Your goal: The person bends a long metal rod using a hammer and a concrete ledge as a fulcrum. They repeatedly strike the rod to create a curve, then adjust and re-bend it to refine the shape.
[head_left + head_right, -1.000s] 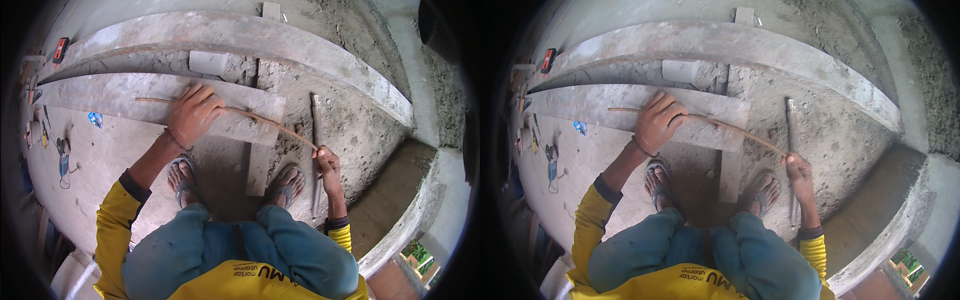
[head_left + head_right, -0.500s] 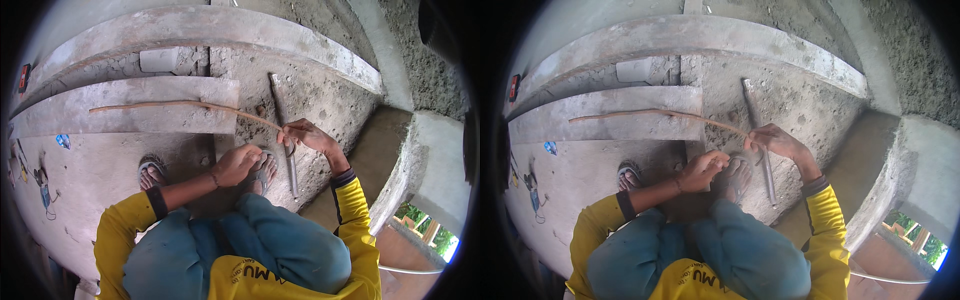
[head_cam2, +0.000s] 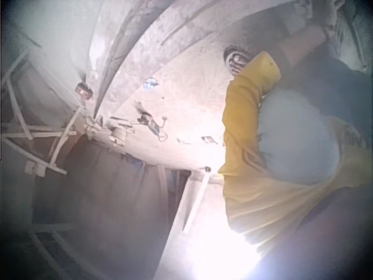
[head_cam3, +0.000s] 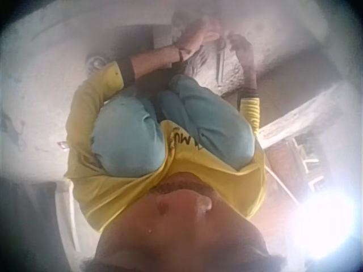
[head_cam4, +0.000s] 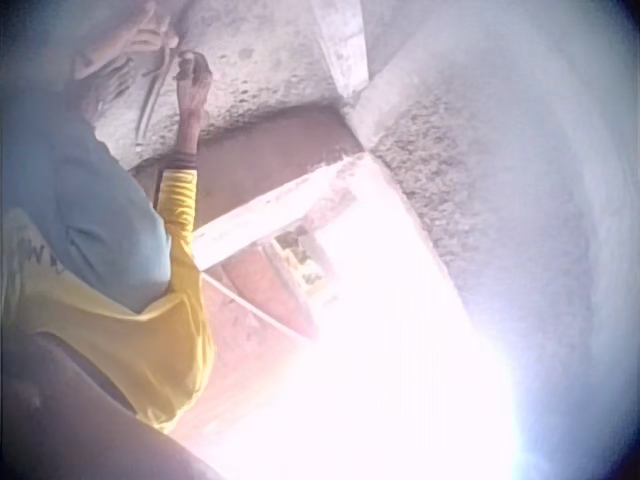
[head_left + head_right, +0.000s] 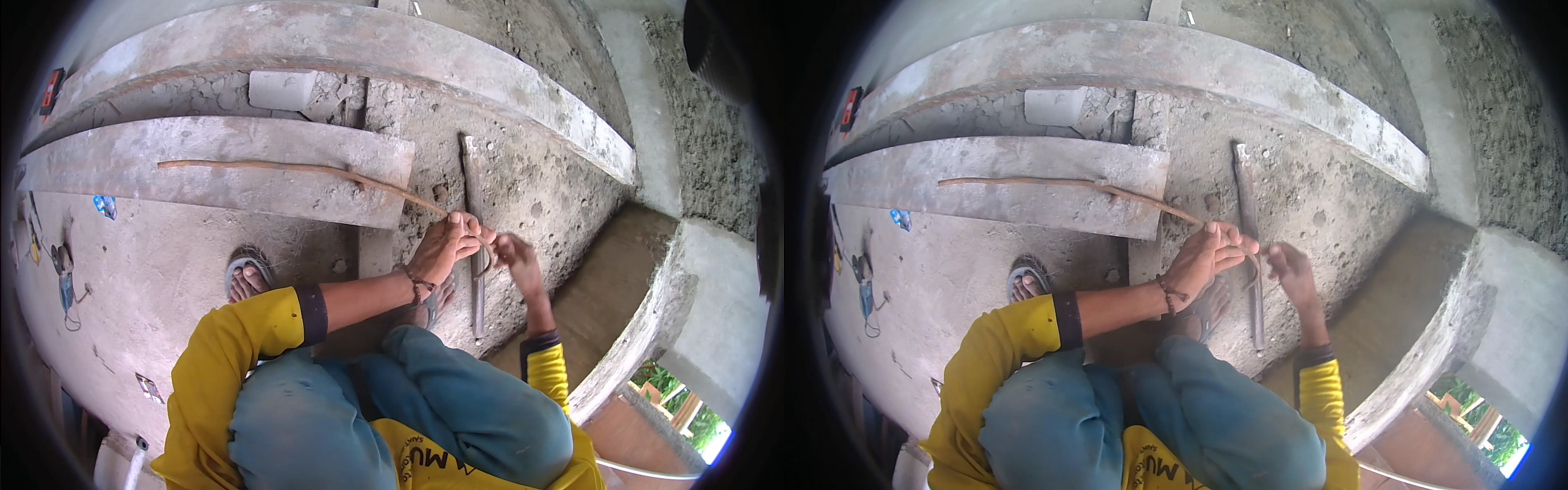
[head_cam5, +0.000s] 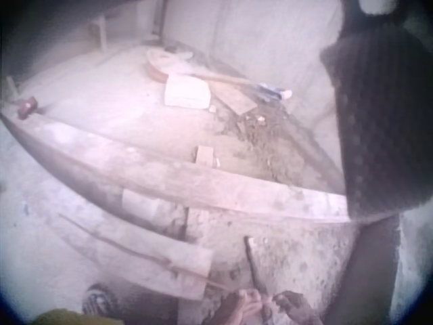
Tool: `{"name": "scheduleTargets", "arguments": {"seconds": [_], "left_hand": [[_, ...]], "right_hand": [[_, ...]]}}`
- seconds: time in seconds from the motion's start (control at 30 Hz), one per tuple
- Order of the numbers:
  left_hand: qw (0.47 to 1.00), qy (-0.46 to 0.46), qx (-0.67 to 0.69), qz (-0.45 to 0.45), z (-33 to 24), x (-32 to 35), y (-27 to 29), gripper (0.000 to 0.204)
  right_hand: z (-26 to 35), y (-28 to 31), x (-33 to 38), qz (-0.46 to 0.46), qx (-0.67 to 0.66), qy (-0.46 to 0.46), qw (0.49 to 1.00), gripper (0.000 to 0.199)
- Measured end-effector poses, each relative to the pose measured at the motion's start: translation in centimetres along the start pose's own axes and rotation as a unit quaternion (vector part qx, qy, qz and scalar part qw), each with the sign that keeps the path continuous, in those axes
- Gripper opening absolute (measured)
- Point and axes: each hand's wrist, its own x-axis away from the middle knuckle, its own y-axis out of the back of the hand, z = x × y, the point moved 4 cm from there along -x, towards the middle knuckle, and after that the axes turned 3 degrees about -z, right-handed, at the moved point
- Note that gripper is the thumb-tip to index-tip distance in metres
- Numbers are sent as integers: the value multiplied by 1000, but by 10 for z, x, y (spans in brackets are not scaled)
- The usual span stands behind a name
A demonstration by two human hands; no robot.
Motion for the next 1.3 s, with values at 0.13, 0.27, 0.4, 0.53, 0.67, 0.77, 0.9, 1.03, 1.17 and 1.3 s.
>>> {"name": "scheduleTargets", "arguments": {"seconds": [0.13,0.27,0.4,0.53,0.67,0.77,0.9,1.03,1.17,1.3], "left_hand": [[999,6,41,14,8,-4,1,53],[998,17,48,33,4,-5,-3,54],[999,24,31,10,2,-4,-3,52],[999,11,42,23,2,-5,1,47],[999,-13,17,28,-2,-10,-7,42],[999,-19,13,23,-2,-13,-7,42],[1000,1,-24,18,1,-8,-2,43],[999,-34,-4,41,4,-6,-3,49],[995,-49,47,69,4,-4,-8,53],[993,-15,100,54,18,-3,-10,52]], "right_hand": [[-75,-50,67,-110,162,-6,981,45],[-66,-82,92,-177,211,-8,961,47],[-59,-82,80,-208,213,5,955,44],[2,-47,43,-215,-80,72,971,39],[72,-24,24,-127,-113,143,975,46],[78,-18,18,-70,-24,59,996,50],[84,-25,26,-89,23,99,991,53],[81,-28,30,-64,5,52,997,55],[63,-39,32,-92,-32,61,993,57],[70,-57,44,-187,-95,33,977,53]]}}
